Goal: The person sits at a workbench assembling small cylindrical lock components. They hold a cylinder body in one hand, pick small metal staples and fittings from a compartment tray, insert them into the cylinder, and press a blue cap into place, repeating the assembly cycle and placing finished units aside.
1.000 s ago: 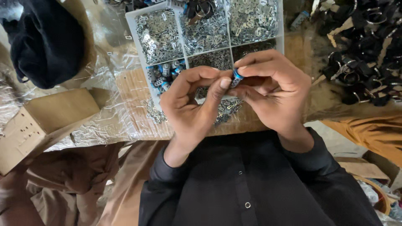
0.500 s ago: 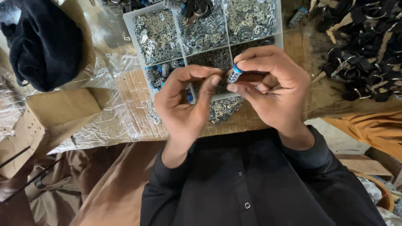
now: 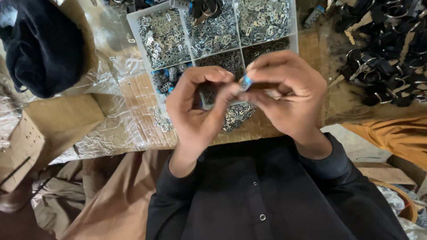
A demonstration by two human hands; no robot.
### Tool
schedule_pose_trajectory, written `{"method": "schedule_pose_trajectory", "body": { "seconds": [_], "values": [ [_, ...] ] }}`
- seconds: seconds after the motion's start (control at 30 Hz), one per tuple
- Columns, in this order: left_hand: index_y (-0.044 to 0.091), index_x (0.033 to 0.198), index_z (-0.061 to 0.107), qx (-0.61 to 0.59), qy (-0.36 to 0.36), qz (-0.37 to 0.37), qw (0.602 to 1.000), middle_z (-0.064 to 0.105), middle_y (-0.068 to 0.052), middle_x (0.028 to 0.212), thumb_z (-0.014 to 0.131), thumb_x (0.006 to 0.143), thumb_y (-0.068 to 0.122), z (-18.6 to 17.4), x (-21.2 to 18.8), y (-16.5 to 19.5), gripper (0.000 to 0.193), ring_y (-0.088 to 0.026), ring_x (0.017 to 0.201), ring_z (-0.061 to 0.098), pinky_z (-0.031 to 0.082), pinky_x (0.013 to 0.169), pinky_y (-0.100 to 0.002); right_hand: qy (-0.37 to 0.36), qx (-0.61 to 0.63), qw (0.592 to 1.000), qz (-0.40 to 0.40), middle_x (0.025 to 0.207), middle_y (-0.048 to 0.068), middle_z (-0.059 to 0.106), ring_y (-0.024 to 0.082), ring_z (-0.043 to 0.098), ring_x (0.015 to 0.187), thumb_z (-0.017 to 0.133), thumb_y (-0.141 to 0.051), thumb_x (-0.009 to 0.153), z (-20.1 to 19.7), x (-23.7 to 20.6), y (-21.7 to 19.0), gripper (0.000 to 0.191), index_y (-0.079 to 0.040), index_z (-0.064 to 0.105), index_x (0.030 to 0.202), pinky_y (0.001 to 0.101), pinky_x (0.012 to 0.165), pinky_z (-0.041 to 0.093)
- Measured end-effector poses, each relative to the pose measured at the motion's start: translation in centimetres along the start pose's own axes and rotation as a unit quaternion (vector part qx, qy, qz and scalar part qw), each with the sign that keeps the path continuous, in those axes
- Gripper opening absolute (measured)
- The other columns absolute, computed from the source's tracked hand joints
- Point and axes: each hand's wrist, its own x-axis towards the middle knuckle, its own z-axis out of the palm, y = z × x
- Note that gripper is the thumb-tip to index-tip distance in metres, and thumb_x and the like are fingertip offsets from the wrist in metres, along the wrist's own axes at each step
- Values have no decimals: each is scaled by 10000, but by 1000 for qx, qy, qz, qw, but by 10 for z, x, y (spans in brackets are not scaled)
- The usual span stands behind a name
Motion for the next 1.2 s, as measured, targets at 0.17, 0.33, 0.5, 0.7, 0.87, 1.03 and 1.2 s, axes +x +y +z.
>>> {"method": "schedule_pose_trajectory", "body": {
  "seconds": [0.17,0.33,0.5,0.7,0.87,1.03,1.2],
  "values": [
    [29,1045,686,329,-48,151,931,719,-92,901,839,798,5,0,11,-1,292,-285,820,620,453,747,-429,7,23,999,21,1277,130,667,141,730,1072,821,96,998,0,3,-4,356,34,627,1290,197,875,647],
    [-5,1150,669,-57,18,-93,994,757,-70,1031,766,1029,-44,4,-3,-5,160,-92,906,706,580,823,-222,4,37,998,49,1335,156,639,181,732,1100,789,126,960,-1,2,-2,327,47,632,1236,232,903,667],
    [16,1143,622,-135,45,-98,985,768,-32,1060,768,1001,-17,11,-5,-8,206,-88,947,740,595,856,-226,-15,23,1000,11,1287,141,625,161,749,1076,786,154,1007,0,1,2,263,47,632,1191,218,897,678],
    [70,1019,722,314,-16,120,942,712,-49,895,854,851,34,3,7,-5,217,-266,808,602,486,730,-408,2,49,999,21,1284,144,604,167,738,1091,793,163,994,1,0,2,283,62,618,1192,238,935,673],
    [108,1102,726,252,5,74,965,717,-12,988,819,945,31,2,7,-2,199,-233,864,597,502,767,-338,-3,52,998,29,1301,145,599,167,731,1109,780,167,992,1,0,2,285,67,616,1201,249,953,672],
    [118,1125,719,240,-3,77,968,710,-12,976,809,951,39,4,8,-3,211,-227,884,620,506,796,-339,-9,19,999,30,1312,152,607,165,731,1106,790,160,990,1,0,0,307,54,625,1226,254,958,672],
    [80,989,733,385,-37,112,915,717,-47,956,834,864,76,-1,13,1,161,-315,888,584,458,823,-459,-9,-3,999,31,1316,154,622,153,724,1067,804,152,982,-1,0,-3,321,49,632,1233,225,901,650]
  ]
}}
